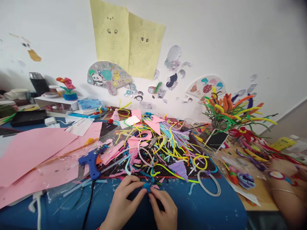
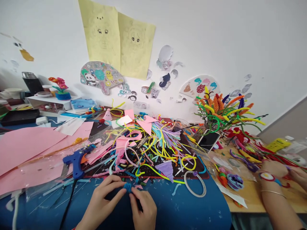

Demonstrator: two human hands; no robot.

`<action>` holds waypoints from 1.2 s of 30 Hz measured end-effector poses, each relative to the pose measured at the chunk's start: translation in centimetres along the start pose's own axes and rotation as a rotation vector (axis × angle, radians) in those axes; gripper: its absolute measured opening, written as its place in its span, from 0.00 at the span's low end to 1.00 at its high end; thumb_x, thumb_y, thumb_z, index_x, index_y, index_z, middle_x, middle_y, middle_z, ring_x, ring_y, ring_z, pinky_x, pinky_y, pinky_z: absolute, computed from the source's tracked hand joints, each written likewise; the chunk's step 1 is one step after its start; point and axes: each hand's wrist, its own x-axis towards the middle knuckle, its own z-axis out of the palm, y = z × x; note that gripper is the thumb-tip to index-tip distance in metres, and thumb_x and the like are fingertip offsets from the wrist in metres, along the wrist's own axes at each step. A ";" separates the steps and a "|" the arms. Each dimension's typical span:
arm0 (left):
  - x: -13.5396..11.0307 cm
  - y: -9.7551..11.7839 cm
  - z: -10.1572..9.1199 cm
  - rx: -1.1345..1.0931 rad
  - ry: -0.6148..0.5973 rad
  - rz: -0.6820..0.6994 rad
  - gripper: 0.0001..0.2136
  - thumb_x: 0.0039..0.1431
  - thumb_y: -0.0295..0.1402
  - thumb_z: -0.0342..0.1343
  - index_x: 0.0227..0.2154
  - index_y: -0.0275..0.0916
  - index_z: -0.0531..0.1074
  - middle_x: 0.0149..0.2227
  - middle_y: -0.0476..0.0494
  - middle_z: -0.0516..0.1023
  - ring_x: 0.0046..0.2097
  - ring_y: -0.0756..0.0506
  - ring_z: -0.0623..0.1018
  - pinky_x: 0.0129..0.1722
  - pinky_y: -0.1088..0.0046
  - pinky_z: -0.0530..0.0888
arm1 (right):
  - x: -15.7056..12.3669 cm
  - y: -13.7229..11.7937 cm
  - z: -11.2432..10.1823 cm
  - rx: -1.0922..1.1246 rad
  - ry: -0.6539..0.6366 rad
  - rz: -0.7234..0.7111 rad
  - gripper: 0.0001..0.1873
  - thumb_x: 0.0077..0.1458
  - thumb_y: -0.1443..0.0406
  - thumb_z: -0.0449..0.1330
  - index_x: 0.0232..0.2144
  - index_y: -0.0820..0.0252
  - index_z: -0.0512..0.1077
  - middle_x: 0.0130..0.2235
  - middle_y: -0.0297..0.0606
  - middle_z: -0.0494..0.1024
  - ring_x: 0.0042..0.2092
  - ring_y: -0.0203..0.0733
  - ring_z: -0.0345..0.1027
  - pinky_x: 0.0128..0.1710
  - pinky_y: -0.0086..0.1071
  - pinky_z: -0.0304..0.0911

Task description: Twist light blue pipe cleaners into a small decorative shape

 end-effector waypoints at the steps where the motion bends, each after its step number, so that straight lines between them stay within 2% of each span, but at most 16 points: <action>1: 0.0 0.1 0.0 -0.011 -0.034 0.011 0.05 0.58 0.32 0.55 0.35 0.41 0.76 0.36 0.44 0.74 0.39 0.47 0.75 0.39 0.74 0.73 | 0.0 0.0 0.1 0.008 -0.005 -0.010 0.12 0.54 0.73 0.60 0.41 0.57 0.74 0.34 0.37 0.80 0.36 0.38 0.75 0.37 0.27 0.70; 4: 0.0 0.4 0.0 -0.055 -0.102 0.011 0.05 0.60 0.30 0.54 0.32 0.40 0.75 0.35 0.45 0.74 0.38 0.48 0.75 0.38 0.75 0.73 | -0.1 0.1 0.2 0.046 -0.033 -0.036 0.15 0.53 0.74 0.60 0.44 0.57 0.73 0.33 0.37 0.79 0.34 0.38 0.73 0.34 0.28 0.70; 8: 0.0 0.4 -0.4 -0.136 -0.125 -0.019 0.06 0.60 0.30 0.52 0.32 0.39 0.74 0.34 0.45 0.73 0.37 0.48 0.75 0.37 0.76 0.72 | 0.1 -0.1 0.1 0.055 -0.058 -0.082 0.14 0.52 0.75 0.60 0.40 0.56 0.73 0.30 0.35 0.78 0.30 0.37 0.71 0.29 0.29 0.68; 16: 0.4 0.5 -1.2 -0.272 -0.204 -0.100 0.07 0.59 0.31 0.54 0.26 0.37 0.72 0.29 0.46 0.72 0.33 0.48 0.74 0.34 0.75 0.69 | 1.2 -0.8 -0.8 0.162 -0.095 -0.104 0.14 0.55 0.77 0.56 0.39 0.56 0.71 0.33 0.35 0.79 0.34 0.38 0.70 0.33 0.30 0.68; 19: 0.3 0.8 -1.0 -0.325 -0.230 -0.138 0.07 0.57 0.30 0.55 0.25 0.37 0.72 0.29 0.45 0.72 0.32 0.48 0.73 0.32 0.75 0.68 | 1.3 -0.9 -1.4 0.130 -0.102 -0.162 0.13 0.56 0.77 0.54 0.38 0.57 0.72 0.33 0.37 0.78 0.35 0.39 0.69 0.35 0.32 0.68; 22: 0.2 1.3 -0.7 -0.335 -0.244 -0.178 0.07 0.56 0.31 0.56 0.24 0.36 0.72 0.29 0.45 0.73 0.32 0.48 0.73 0.32 0.75 0.68 | 1.6 -1.1 -2.2 0.039 -0.113 -0.190 0.10 0.57 0.75 0.55 0.36 0.59 0.73 0.31 0.39 0.76 0.34 0.39 0.68 0.32 0.32 0.67; 26: 0.3 2.1 -0.5 -0.373 -0.267 -0.223 0.12 0.57 0.32 0.55 0.19 0.36 0.70 0.26 0.46 0.71 0.30 0.48 0.72 0.31 0.75 0.67 | 2.3 -1.6 -3.4 -0.027 -0.122 -0.256 0.08 0.57 0.73 0.55 0.34 0.58 0.73 0.28 0.37 0.75 0.31 0.39 0.66 0.29 0.32 0.66; 31: 0.4 2.8 -0.9 -0.416 -0.327 -0.241 0.11 0.58 0.32 0.55 0.21 0.35 0.72 0.26 0.46 0.70 0.29 0.49 0.71 0.29 0.76 0.66 | 2.9 -2.1 -4.2 -0.043 -0.116 -0.208 0.06 0.53 0.70 0.62 0.35 0.56 0.73 0.30 0.34 0.78 0.32 0.38 0.69 0.33 0.34 0.67; 36: 0.5 3.0 -1.3 -0.395 -0.338 -0.203 0.08 0.56 0.29 0.56 0.22 0.36 0.73 0.26 0.46 0.72 0.31 0.49 0.72 0.31 0.75 0.66 | 3.0 -2.4 -4.4 0.004 -0.156 -0.211 0.10 0.56 0.72 0.59 0.38 0.55 0.73 0.32 0.33 0.80 0.32 0.38 0.71 0.32 0.34 0.68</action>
